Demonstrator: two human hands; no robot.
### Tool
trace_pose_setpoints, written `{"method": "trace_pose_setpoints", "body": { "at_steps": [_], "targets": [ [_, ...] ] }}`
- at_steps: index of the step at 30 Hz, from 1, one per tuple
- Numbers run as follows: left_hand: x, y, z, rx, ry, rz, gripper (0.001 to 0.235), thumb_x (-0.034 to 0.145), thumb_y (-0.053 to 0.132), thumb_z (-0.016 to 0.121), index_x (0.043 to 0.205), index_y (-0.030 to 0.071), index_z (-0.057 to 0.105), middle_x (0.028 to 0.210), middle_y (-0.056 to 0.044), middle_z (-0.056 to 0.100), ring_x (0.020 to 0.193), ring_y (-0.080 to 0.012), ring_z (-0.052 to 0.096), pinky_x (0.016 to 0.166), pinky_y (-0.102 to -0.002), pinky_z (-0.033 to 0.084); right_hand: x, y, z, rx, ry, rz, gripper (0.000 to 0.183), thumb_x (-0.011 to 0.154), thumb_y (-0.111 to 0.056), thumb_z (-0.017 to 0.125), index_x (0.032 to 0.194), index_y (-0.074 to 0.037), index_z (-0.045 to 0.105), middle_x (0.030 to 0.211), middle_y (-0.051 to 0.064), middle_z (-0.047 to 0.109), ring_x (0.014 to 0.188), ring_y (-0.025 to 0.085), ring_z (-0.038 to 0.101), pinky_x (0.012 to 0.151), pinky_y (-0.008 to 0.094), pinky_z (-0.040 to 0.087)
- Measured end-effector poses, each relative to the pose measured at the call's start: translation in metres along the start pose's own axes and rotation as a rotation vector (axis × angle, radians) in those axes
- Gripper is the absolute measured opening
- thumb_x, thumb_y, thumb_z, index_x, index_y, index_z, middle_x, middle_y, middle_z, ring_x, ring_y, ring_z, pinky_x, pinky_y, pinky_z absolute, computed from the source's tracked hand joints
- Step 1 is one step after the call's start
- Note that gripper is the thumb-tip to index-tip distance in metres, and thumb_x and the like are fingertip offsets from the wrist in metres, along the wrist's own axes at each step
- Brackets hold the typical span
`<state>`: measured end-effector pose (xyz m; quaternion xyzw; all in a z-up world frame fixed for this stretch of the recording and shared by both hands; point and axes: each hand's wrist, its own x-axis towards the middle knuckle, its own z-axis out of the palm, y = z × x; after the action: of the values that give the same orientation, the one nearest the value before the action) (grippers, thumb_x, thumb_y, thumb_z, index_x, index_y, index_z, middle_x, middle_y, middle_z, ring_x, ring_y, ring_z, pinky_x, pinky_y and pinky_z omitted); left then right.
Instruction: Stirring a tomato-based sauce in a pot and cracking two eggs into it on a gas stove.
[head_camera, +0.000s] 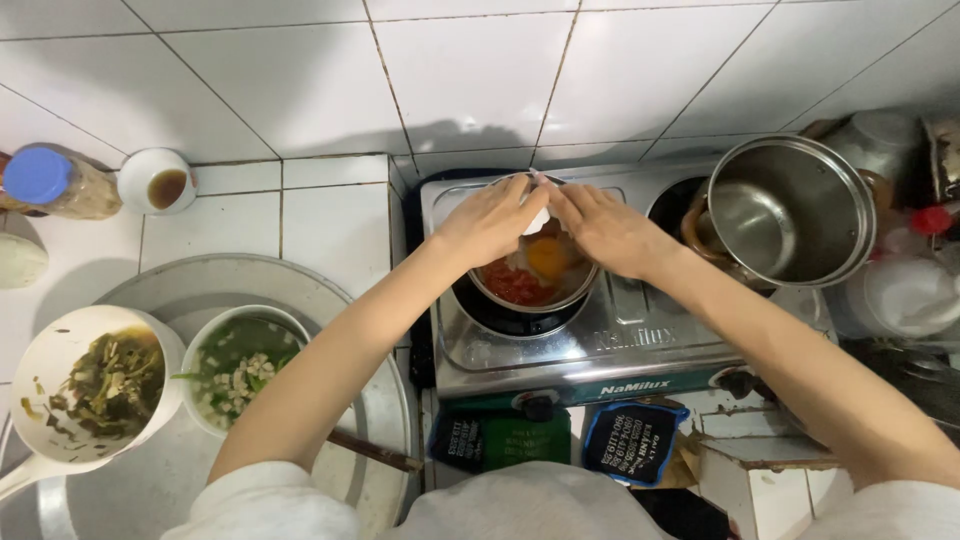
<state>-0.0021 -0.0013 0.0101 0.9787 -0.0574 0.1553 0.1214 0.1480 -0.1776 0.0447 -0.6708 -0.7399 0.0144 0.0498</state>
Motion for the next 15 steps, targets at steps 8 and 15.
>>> {"method": "trace_pose_setpoints", "body": {
  "at_steps": [8,15],
  "targets": [
    [0.012,0.023,-0.051,0.004,0.035,-0.109,0.057,0.075,-0.005,0.069,0.129,0.000,0.051,0.118,-0.022,0.057,0.104,-0.0389,0.063,0.088,-0.047,0.055,0.000,-0.013,-0.063,-0.051,0.149,0.016,0.068,0.080,-0.004,0.068,0.143,0.003,0.043,0.132,0.022,0.061,0.120,0.038,0.060,0.099,0.047,0.047],
    [0.017,0.049,-0.098,0.116,0.216,-0.058,0.053,0.080,-0.001,0.068,0.130,-0.001,0.054,0.117,-0.020,0.059,0.103,-0.0353,0.065,0.088,-0.047,0.055,-0.008,-0.040,-0.119,-0.062,0.299,0.038,0.080,0.078,-0.004,0.078,0.148,0.001,0.040,0.125,0.021,0.065,0.115,0.039,0.062,0.098,0.049,0.048]
  ]
}}
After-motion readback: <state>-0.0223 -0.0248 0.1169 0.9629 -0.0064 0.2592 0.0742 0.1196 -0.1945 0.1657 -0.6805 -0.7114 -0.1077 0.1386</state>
